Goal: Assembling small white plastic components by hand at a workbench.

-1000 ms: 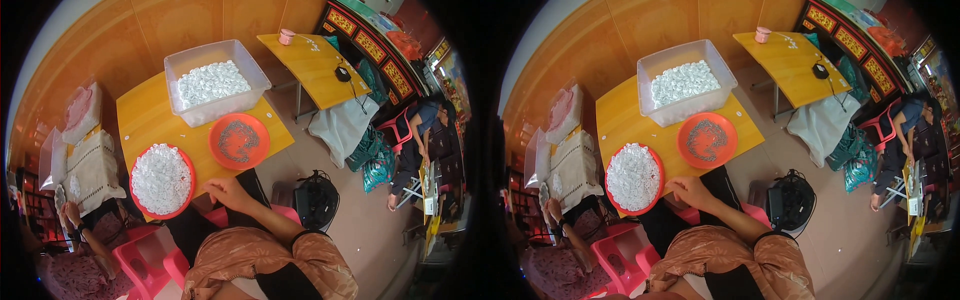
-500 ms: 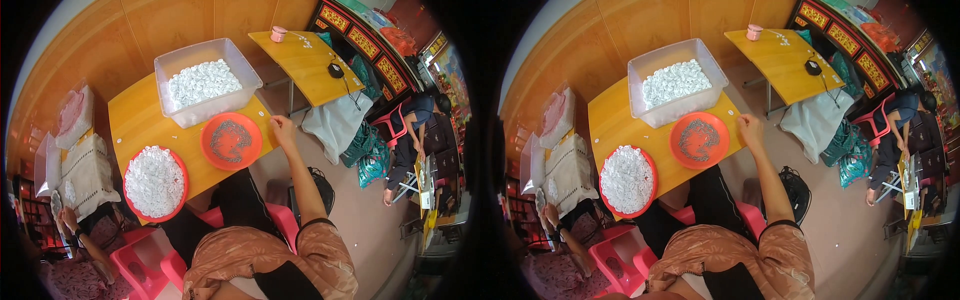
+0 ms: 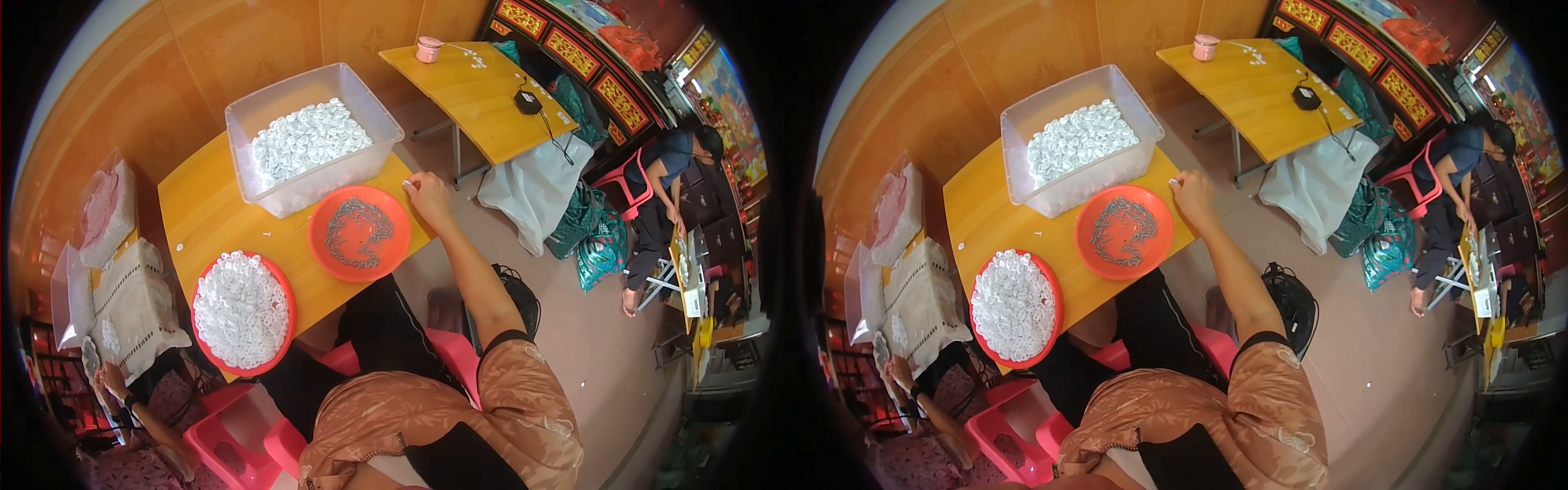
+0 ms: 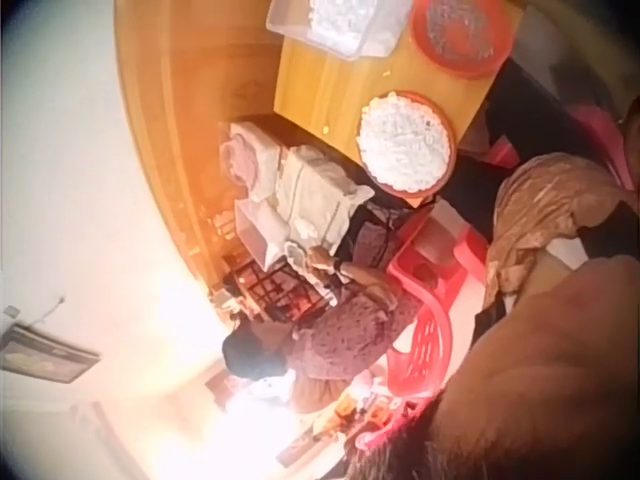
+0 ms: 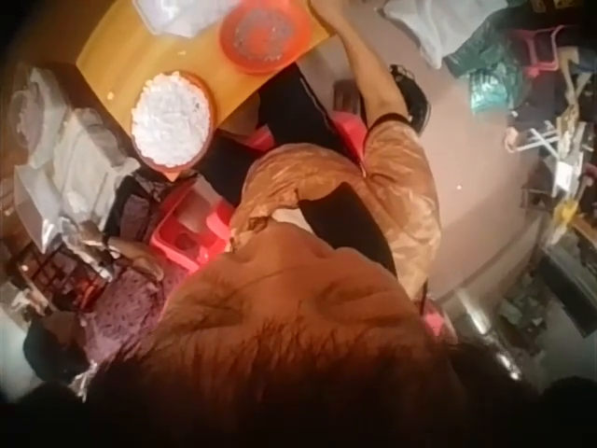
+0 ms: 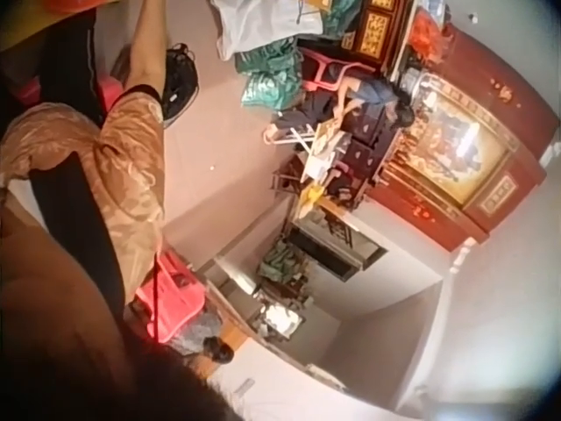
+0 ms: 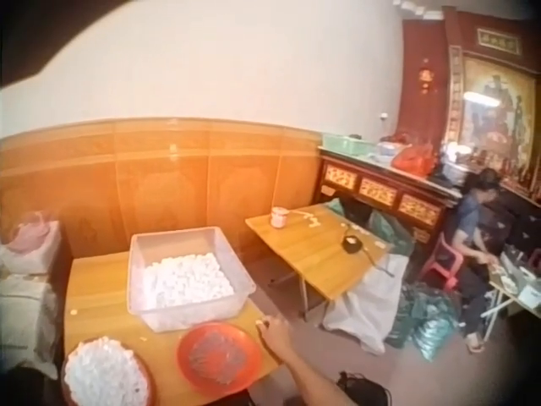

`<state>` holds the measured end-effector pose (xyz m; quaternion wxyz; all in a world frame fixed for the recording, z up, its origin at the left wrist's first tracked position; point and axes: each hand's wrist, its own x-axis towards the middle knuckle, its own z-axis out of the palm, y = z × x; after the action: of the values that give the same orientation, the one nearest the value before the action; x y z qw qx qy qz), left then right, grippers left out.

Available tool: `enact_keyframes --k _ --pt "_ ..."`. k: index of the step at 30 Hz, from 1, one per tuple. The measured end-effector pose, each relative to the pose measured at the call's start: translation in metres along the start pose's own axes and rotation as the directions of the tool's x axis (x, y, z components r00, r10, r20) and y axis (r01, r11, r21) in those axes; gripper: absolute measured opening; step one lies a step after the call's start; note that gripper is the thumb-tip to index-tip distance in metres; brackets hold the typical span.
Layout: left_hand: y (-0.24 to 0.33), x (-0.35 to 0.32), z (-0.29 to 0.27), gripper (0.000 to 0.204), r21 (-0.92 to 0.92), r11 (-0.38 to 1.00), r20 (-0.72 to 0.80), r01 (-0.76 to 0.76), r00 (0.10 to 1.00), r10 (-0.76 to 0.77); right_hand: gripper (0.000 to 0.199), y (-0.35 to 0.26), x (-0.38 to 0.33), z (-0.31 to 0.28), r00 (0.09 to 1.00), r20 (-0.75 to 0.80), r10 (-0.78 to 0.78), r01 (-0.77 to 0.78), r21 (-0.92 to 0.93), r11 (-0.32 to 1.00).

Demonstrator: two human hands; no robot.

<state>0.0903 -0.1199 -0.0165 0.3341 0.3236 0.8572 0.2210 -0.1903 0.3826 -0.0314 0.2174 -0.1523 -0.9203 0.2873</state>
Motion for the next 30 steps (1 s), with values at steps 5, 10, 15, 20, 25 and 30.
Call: enact_keyframes --k 5,10,15,20,25,30 --pt "-0.005 0.015 -0.013 0.009 0.071 0.997 0.029 -0.044 0.999 0.042 0.020 0.002 0.016 -0.011 0.985 0.164 0.062 -0.063 0.004 0.998" --pt "-0.011 0.036 -0.032 0.009 0.147 0.984 0.054 -0.096 0.995 0.089 0.015 0.055 0.046 -0.016 0.887 0.346 0.304 -0.441 0.445 0.779" --pt "-0.009 0.054 -0.037 0.009 0.191 0.975 0.064 -0.112 0.993 0.101 0.009 0.098 0.079 -0.043 0.762 0.374 0.529 -0.617 0.668 0.416" --pt "-0.007 0.077 -0.047 0.009 0.238 0.961 0.078 -0.143 0.989 0.128 0.011 0.160 0.132 -0.059 0.664 0.335 0.669 -0.620 0.747 0.241" --pt "-0.003 0.082 -0.052 0.009 0.275 0.950 0.125 -0.147 0.985 0.117 0.016 0.155 0.151 -0.064 0.708 0.216 0.673 -0.375 0.922 0.098" --pt "-0.003 0.084 -0.059 0.009 0.315 0.933 0.176 -0.174 0.977 0.122 0.015 0.136 0.100 -0.038 0.680 0.256 0.687 -0.485 0.859 0.161"
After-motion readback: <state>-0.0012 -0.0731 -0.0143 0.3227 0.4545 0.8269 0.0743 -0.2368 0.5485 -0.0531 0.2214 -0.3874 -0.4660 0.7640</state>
